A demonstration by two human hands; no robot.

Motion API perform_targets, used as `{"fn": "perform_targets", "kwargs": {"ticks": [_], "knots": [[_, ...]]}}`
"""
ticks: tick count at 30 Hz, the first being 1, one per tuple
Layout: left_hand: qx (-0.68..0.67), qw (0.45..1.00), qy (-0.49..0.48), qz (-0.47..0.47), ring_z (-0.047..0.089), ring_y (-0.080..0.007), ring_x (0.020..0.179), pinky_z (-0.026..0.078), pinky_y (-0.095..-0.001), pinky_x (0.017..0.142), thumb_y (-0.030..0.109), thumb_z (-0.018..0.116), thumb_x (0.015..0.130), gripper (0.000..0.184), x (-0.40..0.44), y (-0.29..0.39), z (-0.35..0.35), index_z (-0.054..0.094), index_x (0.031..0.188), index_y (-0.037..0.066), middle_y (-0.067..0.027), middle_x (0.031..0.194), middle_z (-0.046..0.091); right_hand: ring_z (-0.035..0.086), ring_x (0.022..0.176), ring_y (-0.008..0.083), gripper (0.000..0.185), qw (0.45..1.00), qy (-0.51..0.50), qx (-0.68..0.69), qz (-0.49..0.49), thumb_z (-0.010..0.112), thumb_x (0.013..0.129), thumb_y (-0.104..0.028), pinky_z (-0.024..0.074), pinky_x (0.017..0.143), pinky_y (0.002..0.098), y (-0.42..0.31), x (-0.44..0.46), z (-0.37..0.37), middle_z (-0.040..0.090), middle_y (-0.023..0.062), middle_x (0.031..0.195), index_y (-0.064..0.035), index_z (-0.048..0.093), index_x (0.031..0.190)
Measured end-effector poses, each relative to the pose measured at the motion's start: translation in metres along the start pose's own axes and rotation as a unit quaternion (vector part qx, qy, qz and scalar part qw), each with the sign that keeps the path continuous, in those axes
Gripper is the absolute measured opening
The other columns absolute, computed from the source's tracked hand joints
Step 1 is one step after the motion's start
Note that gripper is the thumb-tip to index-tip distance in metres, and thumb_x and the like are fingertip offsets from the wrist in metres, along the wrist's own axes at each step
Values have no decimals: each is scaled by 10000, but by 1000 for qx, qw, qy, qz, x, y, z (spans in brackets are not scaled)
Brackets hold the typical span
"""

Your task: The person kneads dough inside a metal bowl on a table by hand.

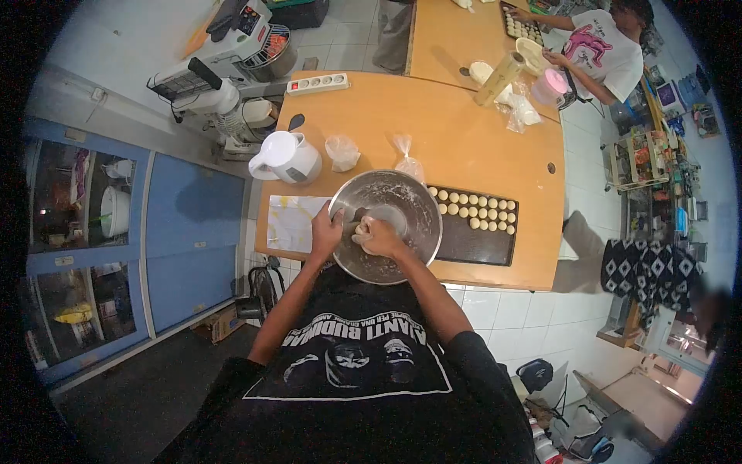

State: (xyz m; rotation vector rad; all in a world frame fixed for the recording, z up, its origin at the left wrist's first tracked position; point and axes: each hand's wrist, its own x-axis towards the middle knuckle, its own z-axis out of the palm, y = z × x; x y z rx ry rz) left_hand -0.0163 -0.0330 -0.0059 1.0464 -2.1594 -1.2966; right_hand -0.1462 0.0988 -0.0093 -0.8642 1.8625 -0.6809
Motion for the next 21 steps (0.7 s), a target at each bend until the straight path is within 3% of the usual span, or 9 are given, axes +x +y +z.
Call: {"fn": "perform_targets", "kwargs": {"ticks": [1,3,4,6,12,14,16,19,21], "knots": [[-4,1000,2,-1,669,-512,981,529,-512,815,85,642,972,184,-2,2,-3,641,1114,-32,-302,984,700,691,943,438,394,1000,-1,-1,-1,825,780,-261,523,901,502,2,-6,-1,699,186,885,-49,697,1087],[-9,1000,4,-2,668,-513,982,530,-508,817,82,637,974,184,-5,-1,-4,639,1118,-33,-300,983,700,625,1151,422,671,986,33,42,-161,838,810,-307,489,1003,506,11,-24,-5,632,207,1151,-72,558,1372],[-29,999,-1,-16,699,-461,977,538,-479,839,103,642,985,227,-8,-6,-6,638,1171,-28,-279,1006,716,625,1151,422,671,986,32,42,-159,838,810,-307,489,1003,506,16,-29,-7,632,207,1151,-72,558,1372],[-50,998,-7,-25,730,-409,971,547,-450,860,124,646,996,271,-8,-11,-4,637,1223,-24,-258,1029,733,491,1324,452,834,970,30,-156,-186,839,810,-298,445,1091,522,20,-36,-17,470,252,1428,-80,428,1502],[-12,1000,16,7,732,-396,952,551,-445,842,108,635,998,270,-8,-7,0,625,1225,-37,-257,1022,732,453,1351,490,796,969,47,-194,-148,812,810,-256,426,1136,547,3,-46,3,431,267,1473,-77,457,1499],[-38,999,-4,-24,669,-504,972,521,-506,837,48,600,986,185,-9,6,-4,615,1136,-60,-302,992,689,449,1358,483,791,962,48,-227,-141,811,811,-252,427,1134,548,-6,-44,8,424,257,1485,-84,460,1500],[-33,999,15,-4,665,-507,973,518,-511,840,49,603,987,182,-8,2,-2,613,1133,-59,-302,989,685,445,1366,476,786,956,47,-259,-132,809,812,-249,429,1132,548,-8,-40,10,417,247,1497,-91,463,1500],[-18,1000,14,-14,662,-509,985,517,-514,844,47,604,986,185,-8,2,-3,611,1137,-59,-303,1002,686,501,1331,451,721,960,50,-239,-136,807,803,-232,438,1123,526,5,-24,14,507,228,1451,-97,528,1454],[-37,999,7,-26,665,-506,992,518,-513,846,51,609,981,191,-9,-1,-4,611,1138,-58,-305,1015,689,603,1241,361,586,978,94,-73,-174,786,840,-220,495,1062,464,13,-18,12,631,181,1314,-89,598,1380]]}}
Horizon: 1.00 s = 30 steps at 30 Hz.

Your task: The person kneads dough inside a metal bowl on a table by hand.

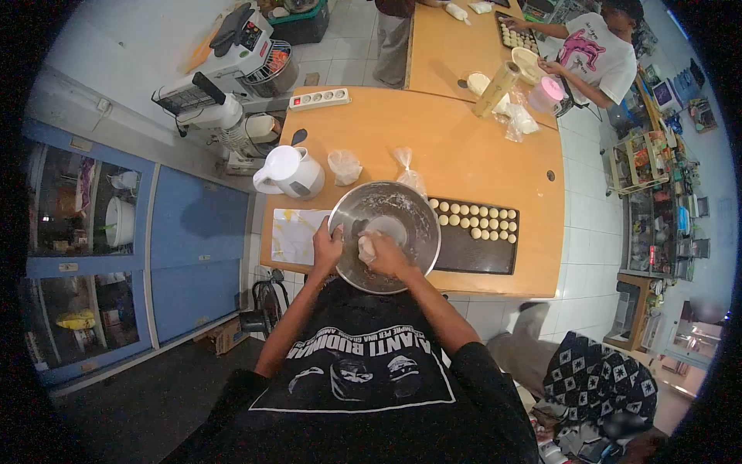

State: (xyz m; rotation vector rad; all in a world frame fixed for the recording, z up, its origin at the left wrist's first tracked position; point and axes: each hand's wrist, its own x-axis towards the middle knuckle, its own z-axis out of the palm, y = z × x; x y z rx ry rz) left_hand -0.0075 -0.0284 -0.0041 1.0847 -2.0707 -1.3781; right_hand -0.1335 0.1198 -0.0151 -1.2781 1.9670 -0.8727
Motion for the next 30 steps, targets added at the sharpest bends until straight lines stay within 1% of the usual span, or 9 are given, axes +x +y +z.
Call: {"fn": "perform_targets", "kwargs": {"ticks": [4,6,10,11,12,15,21,28,30], "knots": [[19,1000,-4,6,670,-502,994,520,-507,847,52,614,976,195,0,-8,-1,614,1140,-55,-305,1022,693,655,1150,257,442,975,2,216,53,736,902,-189,533,991,384,2,1,-10,690,140,1193,-62,637,1313],[24,1000,3,11,673,-501,987,521,-505,843,57,616,974,196,0,-10,-2,617,1138,-52,-305,1014,695,670,1114,247,457,828,-11,510,231,724,875,-148,539,957,380,0,5,-9,683,129,1218,-59,643,1316],[47,999,-10,-19,728,-391,976,542,-443,850,117,629,1006,236,0,-15,0,625,1194,-25,-244,1025,728,663,1116,280,389,703,4,660,265,686,878,-105,527,974,405,-5,-5,-14,679,142,1173,-49,647,1261],[43,999,-10,-17,730,-378,970,542,-438,850,116,631,1005,234,0,-16,1,627,1192,-24,-241,1020,729,655,1128,320,354,873,39,464,148,677,874,-97,518,995,430,1,-4,-7,665,162,1182,-50,649,1224],[41,999,-8,-14,732,-365,964,542,-434,849,116,633,1004,232,2,-15,-1,629,1189,-23,-238,1015,729,648,1140,360,319,970,71,231,17,668,871,-90,509,1016,456,-1,-1,-6,651,182,1190,-52,651,1187],[23,999,-4,-25,675,-500,977,523,-498,834,67,626,978,196,3,-9,-1,623,1135,-50,-297,995,697,599,1199,446,276,991,38,128,-27,653,862,-79,486,1047,505,-7,-2,-8,620,231,1231,-55,648,1138],[13,1000,-2,-5,675,-502,970,524,-498,825,81,631,978,190,3,-10,0,627,1113,-53,-297,983,697,623,1111,395,208,988,45,-148,6,666,904,-185,510,967,492,-31,3,-2,644,199,1092,-41,649,1054],[31,999,4,-22,689,-483,944,530,-492,812,95,638,976,188,0,0,1,639,1092,-54,-297,967,700,656,1092,379,238,979,67,-193,6,624,951,-260,536,941,509,-5,20,28,675,199,1069,-33,679,998],[24,999,16,-23,693,-476,934,535,-487,809,100,644,975,198,-1,0,2,642,1095,-58,-294,962,704,686,911,381,251,975,114,-191,2,650,937,-265,561,835,498,-2,29,34,687,189,917,-27,692,866]]}}
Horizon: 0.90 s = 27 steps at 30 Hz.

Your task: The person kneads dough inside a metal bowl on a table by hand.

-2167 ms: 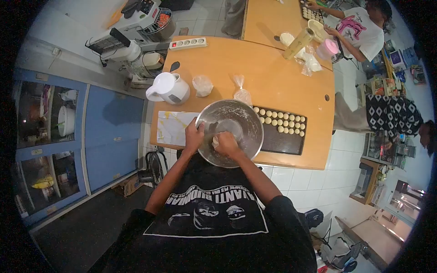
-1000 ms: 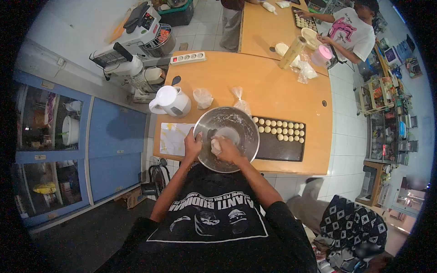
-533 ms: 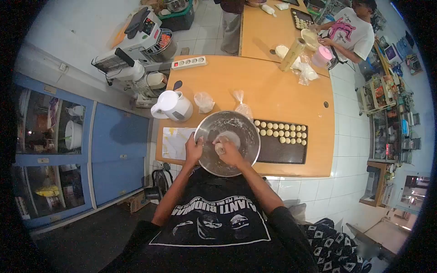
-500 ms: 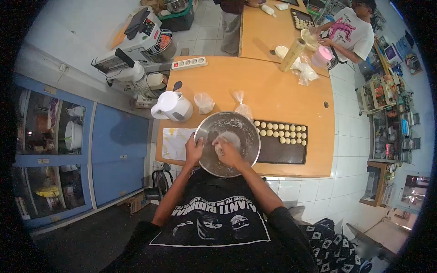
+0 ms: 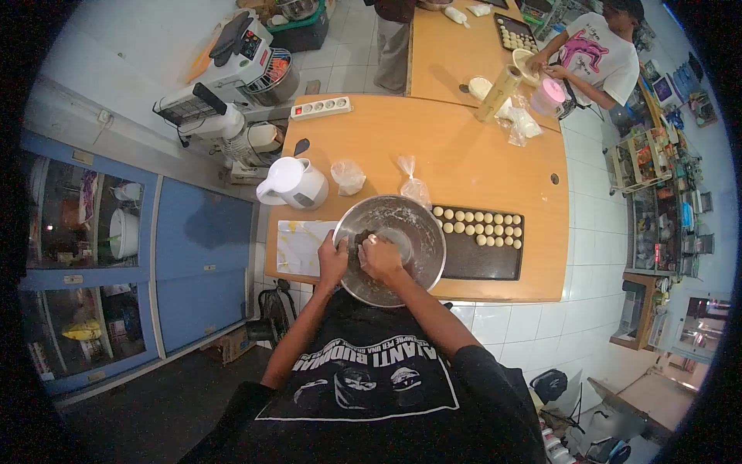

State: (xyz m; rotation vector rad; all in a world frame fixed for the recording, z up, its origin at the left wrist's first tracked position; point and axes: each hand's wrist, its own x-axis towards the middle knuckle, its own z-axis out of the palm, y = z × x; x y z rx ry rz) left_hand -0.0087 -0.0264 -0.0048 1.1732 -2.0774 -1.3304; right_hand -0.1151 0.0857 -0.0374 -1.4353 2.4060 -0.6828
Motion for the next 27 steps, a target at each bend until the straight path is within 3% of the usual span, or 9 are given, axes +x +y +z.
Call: {"fn": "perform_targets", "kwargs": {"ticks": [3,10,15,20,22,23,25,27], "knots": [[-1,1000,-2,1,694,-474,932,538,-483,810,107,650,975,207,0,-3,1,646,1102,-56,-289,963,707,697,807,402,300,999,-20,18,-17,628,950,-269,569,766,520,5,11,2,700,202,857,-21,696,795],[-5,1000,1,0,687,-476,947,531,-489,832,108,655,969,221,0,-2,1,644,1111,-62,-290,983,704,713,792,405,353,1000,-7,19,-5,600,967,-276,574,738,515,6,21,-3,714,212,842,-13,690,750],[23,999,11,39,676,-489,960,528,-489,835,102,649,968,238,4,-12,2,640,1128,-74,-294,1024,701,714,809,407,283,1000,-29,-6,3,579,982,-269,584,769,493,10,19,8,712,219,929,-19,697,922],[11,998,9,53,674,-504,936,529,-499,817,89,642,966,223,8,-15,1,643,1119,-73,-296,995,701,704,888,417,256,997,-67,-6,-28,639,923,-276,574,806,513,2,6,-43,694,221,1002,-39,672,1014],[18,999,-2,45,729,-389,882,548,-446,799,104,650,976,223,8,-9,-1,659,1140,-47,-247,956,734,699,917,419,272,996,-74,-6,-47,662,898,-283,568,824,524,-2,3,-56,687,223,1016,-41,669,1023],[18,999,-5,45,729,-389,882,548,-446,799,104,650,976,223,7,-6,-2,659,1140,-47,-247,956,734,693,941,425,298,993,-112,19,-24,678,876,-284,561,838,534,-6,4,-61,680,233,1036,-37,669,1043],[-1,1000,-10,29,678,-501,943,523,-507,803,79,643,961,188,7,-3,-2,645,1084,-63,-299,972,696,688,965,431,328,988,-148,44,1,694,854,-285,554,852,543,-9,3,-60,673,243,1056,-33,669,1063],[-4,1000,-10,27,676,-505,944,522,-507,804,80,646,960,187,7,-2,-1,645,1081,-63,-301,974,696,688,951,439,307,991,-134,26,-14,674,864,-255,552,855,546,-9,0,-50,671,258,1033,-12,681,1051]]}}
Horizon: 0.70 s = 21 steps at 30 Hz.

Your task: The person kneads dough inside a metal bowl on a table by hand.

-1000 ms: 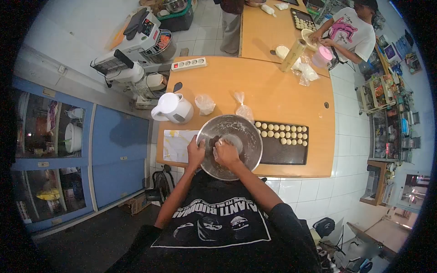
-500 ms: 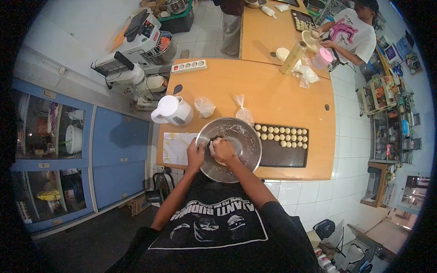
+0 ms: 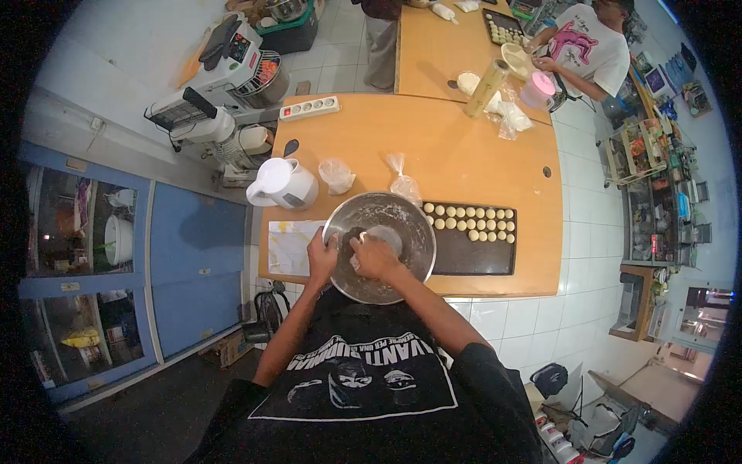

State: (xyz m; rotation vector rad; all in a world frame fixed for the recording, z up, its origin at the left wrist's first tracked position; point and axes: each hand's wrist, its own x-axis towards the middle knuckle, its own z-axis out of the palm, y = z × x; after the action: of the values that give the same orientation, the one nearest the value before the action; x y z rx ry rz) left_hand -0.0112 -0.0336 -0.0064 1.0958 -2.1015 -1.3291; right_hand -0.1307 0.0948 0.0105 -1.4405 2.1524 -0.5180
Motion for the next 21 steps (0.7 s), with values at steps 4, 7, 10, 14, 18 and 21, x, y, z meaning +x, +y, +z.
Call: {"fn": "perform_targets", "kwargs": {"ticks": [4,7,10,14,18,21], "knots": [[12,999,-5,-35,674,-511,943,522,-511,807,84,652,959,186,-2,4,-2,645,1069,-66,-305,978,694,689,1045,445,335,994,-41,-35,-90,638,919,-283,560,910,557,12,-7,10,663,271,1168,1,697,1087],[12,1000,11,-23,673,-510,952,522,-517,813,92,651,965,200,-4,-5,0,636,1085,-68,-309,983,691,685,1076,433,347,990,-133,-3,-41,638,910,-269,561,930,544,12,-15,11,674,259,1145,23,702,1086],[10,1000,13,-19,670,-511,950,520,-518,811,97,648,967,203,-9,-8,0,629,1089,-65,-308,976,688,689,1073,424,348,991,-119,-18,-63,625,933,-277,558,953,528,5,-24,0,687,252,1133,39,695,1061],[19,1000,18,-9,662,-511,934,515,-520,794,105,648,968,189,-6,-9,3,626,1067,-53,-300,952,682,710,1030,393,344,995,-94,-42,-11,607,964,-309,573,904,509,-3,-23,-1,713,230,1060,18,703,1010],[20,1000,8,-14,658,-510,924,512,-519,786,106,649,967,174,-4,-3,5,624,1050,-44,-293,945,680,742,908,378,404,998,12,-60,8,567,989,-352,586,844,501,2,-21,28,743,208,913,-1,736,881],[20,1000,16,-6,665,-500,922,516,-509,791,103,650,965,171,-5,2,5,633,1058,-39,-285,948,684,751,872,391,454,996,-58,-50,41,520,1005,-363,585,853,501,2,2,37,757,221,903,-14,758,840]]}}
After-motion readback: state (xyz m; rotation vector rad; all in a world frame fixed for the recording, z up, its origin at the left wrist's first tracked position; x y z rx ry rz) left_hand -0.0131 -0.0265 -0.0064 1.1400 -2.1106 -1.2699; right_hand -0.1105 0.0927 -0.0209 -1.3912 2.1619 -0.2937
